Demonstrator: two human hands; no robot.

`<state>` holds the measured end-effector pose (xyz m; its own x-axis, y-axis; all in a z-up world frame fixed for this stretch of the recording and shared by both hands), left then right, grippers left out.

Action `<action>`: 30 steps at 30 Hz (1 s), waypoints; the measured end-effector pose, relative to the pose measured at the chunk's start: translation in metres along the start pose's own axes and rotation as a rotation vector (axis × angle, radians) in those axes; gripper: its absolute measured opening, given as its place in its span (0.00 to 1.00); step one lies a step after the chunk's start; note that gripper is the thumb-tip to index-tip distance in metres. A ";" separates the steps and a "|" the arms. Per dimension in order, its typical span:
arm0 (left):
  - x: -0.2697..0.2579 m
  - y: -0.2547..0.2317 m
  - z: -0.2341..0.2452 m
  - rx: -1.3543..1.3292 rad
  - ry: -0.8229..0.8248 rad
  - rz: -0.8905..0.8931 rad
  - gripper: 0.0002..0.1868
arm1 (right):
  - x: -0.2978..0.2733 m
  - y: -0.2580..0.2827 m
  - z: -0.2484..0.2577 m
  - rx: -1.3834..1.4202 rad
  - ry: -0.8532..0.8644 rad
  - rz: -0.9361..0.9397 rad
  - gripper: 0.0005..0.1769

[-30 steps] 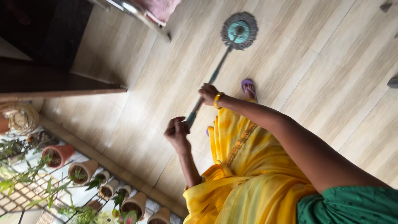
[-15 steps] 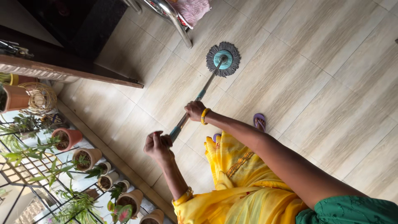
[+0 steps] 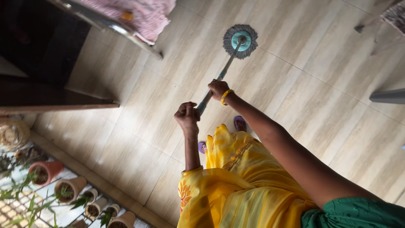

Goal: The person mops a tiled floor using a spin mop, moving around a birdcage, a chair, and a bed. They navigate the mop under furniture and along the edges of the room, covering a significant area of the floor.

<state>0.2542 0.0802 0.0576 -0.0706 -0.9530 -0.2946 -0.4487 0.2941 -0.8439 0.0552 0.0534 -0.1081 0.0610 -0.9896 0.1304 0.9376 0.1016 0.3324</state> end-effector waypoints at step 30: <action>-0.036 0.078 -0.122 0.158 0.344 0.239 0.09 | -0.181 -0.114 0.036 -0.072 0.065 -0.424 0.12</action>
<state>0.1127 0.1290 0.0572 -0.4603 -0.8175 -0.3460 -0.2438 0.4912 -0.8363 -0.0754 0.2247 -0.1359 -0.3151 -0.9470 -0.0631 0.9060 -0.3199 0.2773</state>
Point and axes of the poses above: each hand's wrist, its own x-axis towards the middle knuckle, its own z-axis out of the back of the hand, y = z × x, the point moved 6 cm from there along x, towards the middle knuckle, and after that the axes turned 13 degrees about -x, right-handed, at the moved point
